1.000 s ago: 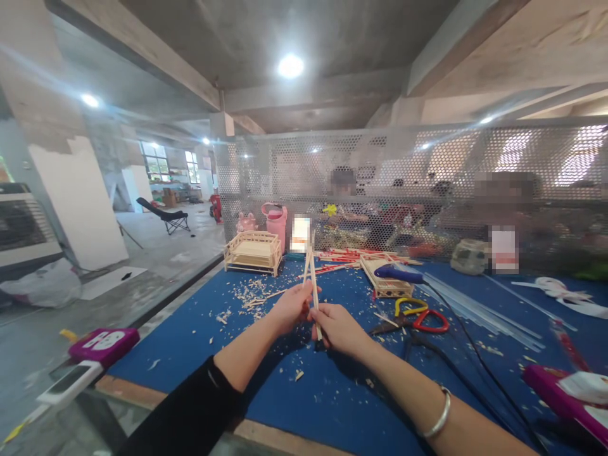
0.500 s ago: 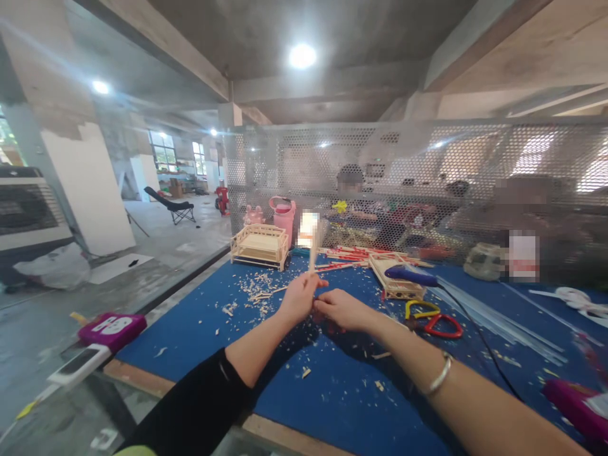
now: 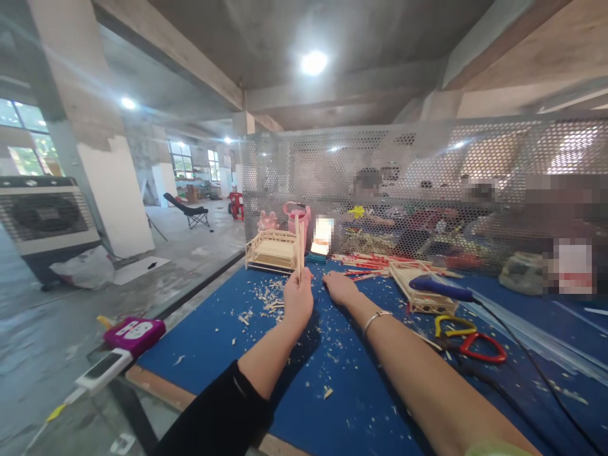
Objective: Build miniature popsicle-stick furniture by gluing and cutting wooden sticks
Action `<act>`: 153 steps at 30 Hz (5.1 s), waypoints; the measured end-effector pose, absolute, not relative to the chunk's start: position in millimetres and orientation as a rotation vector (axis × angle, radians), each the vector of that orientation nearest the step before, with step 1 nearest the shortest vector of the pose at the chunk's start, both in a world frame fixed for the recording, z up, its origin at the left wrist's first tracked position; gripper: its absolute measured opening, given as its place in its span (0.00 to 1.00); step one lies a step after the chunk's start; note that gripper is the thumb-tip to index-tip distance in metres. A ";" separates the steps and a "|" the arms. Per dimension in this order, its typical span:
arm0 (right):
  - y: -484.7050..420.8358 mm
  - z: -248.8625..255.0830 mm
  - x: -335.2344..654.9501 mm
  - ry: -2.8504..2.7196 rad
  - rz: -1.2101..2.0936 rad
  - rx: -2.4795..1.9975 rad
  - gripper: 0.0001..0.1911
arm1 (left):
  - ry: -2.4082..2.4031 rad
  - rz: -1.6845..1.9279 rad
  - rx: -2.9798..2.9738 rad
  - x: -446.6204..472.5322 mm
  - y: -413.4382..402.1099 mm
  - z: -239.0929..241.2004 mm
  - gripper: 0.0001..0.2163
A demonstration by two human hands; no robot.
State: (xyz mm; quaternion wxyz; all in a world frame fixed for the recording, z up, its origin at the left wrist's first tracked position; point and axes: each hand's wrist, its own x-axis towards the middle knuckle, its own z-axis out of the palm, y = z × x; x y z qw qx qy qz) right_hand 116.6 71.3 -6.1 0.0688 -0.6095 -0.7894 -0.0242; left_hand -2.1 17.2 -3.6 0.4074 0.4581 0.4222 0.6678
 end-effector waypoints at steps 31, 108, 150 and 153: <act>-83.3 -11.0 143.1 -1.733 0.644 -1.479 0.20 | 0.809 1.336 0.917 24.7 3.7 23.8 0.05; -62.0 -17.5 167.9 -1.680 0.673 -1.105 0.26 | 0.639 0.715 2.137 45.0 -21.8 -3.0 0.04; 34.5 -1.4 149.8 -1.993 0.212 -2.181 0.17 | 0.980 1.195 0.738 13.0 11.7 6.0 0.11; 27.5 2.6 152.2 -1.860 0.224 -2.218 0.16 | 0.978 1.191 0.744 14.2 12.0 5.5 0.11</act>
